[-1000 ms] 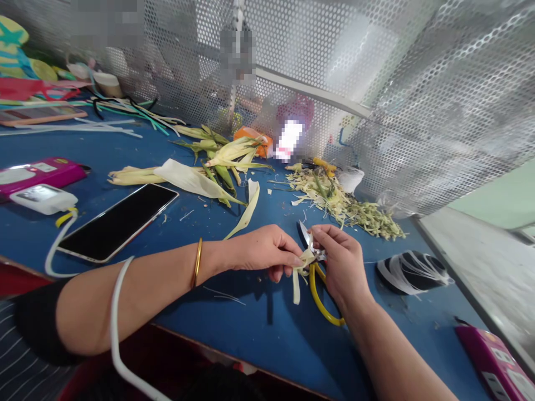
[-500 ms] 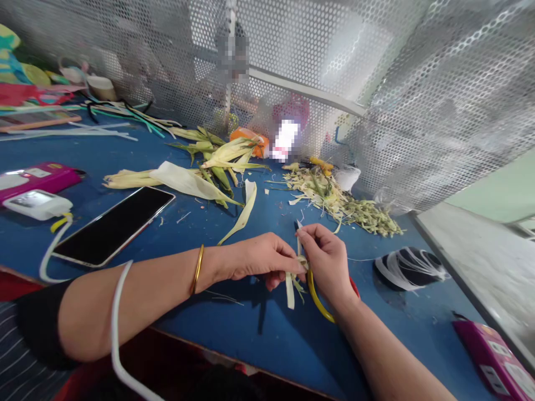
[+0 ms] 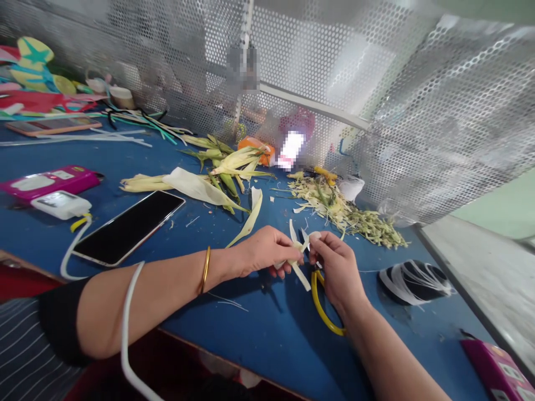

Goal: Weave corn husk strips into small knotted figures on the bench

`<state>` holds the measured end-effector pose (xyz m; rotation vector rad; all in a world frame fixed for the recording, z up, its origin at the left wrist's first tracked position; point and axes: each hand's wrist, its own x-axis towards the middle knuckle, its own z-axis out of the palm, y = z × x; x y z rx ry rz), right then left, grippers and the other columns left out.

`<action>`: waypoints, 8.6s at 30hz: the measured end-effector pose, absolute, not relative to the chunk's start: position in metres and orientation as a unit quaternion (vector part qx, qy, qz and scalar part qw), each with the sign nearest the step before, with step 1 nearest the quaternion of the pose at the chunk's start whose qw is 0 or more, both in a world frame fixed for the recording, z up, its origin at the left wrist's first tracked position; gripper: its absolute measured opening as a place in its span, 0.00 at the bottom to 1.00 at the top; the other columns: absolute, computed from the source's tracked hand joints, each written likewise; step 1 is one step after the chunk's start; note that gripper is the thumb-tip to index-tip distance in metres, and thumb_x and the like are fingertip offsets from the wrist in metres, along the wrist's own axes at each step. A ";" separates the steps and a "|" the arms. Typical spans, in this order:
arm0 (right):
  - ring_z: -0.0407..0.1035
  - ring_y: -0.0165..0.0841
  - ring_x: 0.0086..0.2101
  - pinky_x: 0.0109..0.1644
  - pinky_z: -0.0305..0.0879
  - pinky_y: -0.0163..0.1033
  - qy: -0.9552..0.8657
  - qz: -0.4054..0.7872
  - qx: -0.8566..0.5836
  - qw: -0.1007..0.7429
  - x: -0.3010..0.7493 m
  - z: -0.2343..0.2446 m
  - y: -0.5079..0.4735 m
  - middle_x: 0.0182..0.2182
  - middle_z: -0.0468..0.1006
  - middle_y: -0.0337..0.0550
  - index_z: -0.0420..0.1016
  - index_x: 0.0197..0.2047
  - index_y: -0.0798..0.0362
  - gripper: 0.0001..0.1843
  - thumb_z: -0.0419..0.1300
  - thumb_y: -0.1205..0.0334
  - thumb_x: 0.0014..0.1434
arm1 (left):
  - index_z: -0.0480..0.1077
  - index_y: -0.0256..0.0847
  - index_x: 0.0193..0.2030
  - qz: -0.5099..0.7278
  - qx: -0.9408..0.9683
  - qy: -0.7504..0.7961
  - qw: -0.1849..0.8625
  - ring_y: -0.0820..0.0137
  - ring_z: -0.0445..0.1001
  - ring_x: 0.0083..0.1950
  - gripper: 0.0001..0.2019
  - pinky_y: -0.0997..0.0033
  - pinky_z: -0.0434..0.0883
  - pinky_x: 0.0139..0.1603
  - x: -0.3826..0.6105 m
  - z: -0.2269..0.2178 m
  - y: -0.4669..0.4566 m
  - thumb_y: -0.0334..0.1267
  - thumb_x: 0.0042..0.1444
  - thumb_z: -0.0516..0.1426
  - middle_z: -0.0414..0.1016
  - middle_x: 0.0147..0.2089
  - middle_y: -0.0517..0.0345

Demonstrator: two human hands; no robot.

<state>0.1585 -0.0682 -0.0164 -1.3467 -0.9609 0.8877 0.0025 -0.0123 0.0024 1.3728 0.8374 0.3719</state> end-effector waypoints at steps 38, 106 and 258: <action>0.72 0.34 0.34 0.51 0.62 0.45 -0.871 -0.180 -0.345 0.299 0.147 -0.011 -0.091 0.34 0.79 0.46 0.74 0.42 0.56 0.13 0.50 0.76 0.64 | 0.76 0.33 0.30 0.294 0.419 0.340 0.789 0.71 0.76 0.33 0.10 0.72 0.73 0.41 -0.003 0.002 0.000 0.33 0.40 0.69 0.79 0.30 0.53; 0.65 0.31 0.30 0.34 0.60 0.35 -0.573 0.388 -0.607 0.391 0.133 -0.009 -0.065 0.25 0.72 0.38 0.72 0.27 0.52 0.17 0.57 0.50 0.61 | 0.78 0.33 0.38 0.259 0.461 0.399 0.749 0.77 0.65 0.24 0.14 0.75 0.63 0.30 -0.030 0.004 0.013 0.44 0.52 0.63 0.68 0.22 0.63; 0.68 0.29 0.22 0.31 0.61 0.36 -0.351 0.526 -0.558 0.537 0.128 -0.015 -0.059 0.20 0.70 0.34 0.69 0.23 0.53 0.21 0.69 0.45 0.48 | 0.76 0.37 0.32 0.181 0.760 0.337 0.526 0.77 0.57 0.25 0.12 0.76 0.57 0.28 -0.037 0.017 0.009 0.40 0.60 0.55 0.62 0.21 0.66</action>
